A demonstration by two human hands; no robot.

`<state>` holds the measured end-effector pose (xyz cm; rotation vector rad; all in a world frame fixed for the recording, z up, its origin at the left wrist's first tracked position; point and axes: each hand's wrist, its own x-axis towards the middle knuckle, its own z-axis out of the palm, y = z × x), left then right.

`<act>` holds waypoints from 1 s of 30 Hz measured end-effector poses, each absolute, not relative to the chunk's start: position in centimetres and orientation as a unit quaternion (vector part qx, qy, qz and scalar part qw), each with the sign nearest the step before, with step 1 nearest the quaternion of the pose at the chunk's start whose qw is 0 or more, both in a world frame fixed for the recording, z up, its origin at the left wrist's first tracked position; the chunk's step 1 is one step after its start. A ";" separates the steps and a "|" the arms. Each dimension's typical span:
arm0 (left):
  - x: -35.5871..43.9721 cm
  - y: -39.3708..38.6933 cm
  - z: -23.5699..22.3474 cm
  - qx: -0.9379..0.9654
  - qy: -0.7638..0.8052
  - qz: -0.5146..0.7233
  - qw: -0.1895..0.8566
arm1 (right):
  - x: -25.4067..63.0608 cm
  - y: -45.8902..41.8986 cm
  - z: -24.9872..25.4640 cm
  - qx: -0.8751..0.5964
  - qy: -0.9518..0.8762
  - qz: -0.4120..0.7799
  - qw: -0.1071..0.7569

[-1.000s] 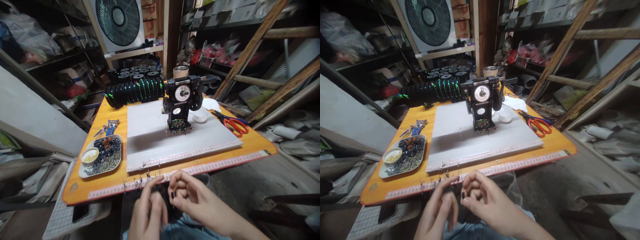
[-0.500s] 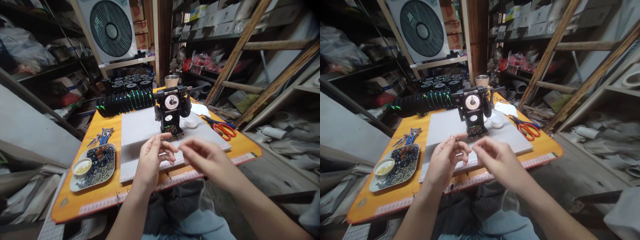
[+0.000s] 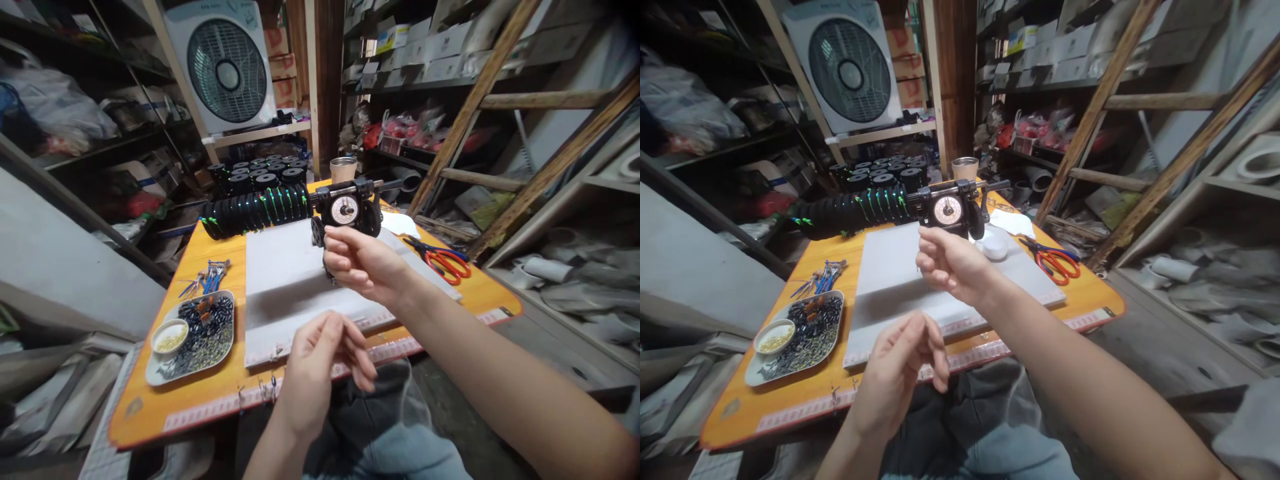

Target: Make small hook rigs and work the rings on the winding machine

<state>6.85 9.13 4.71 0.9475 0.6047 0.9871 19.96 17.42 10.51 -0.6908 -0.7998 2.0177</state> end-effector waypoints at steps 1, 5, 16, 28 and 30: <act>6.8 8.3 4.3 0.411 0.261 0.446 0.751 | 19.8 17.4 10.6 -0.275 -0.306 0.806 0.426; 6.5 5.7 2.8 0.327 0.230 0.460 0.793 | 19.5 17.5 10.5 -0.266 -0.303 0.814 0.418; 4.8 3.2 1.8 0.190 0.206 0.415 0.866 | 19.3 17.5 9.8 -0.285 -0.314 0.804 0.417; 3.9 2.6 0.1 0.173 0.117 0.382 0.900 | 19.5 17.5 9.3 -0.278 -0.351 0.791 0.416; 4.0 2.5 -0.9 0.172 0.093 0.387 0.901 | 19.6 17.6 9.2 -0.278 -0.351 0.791 0.417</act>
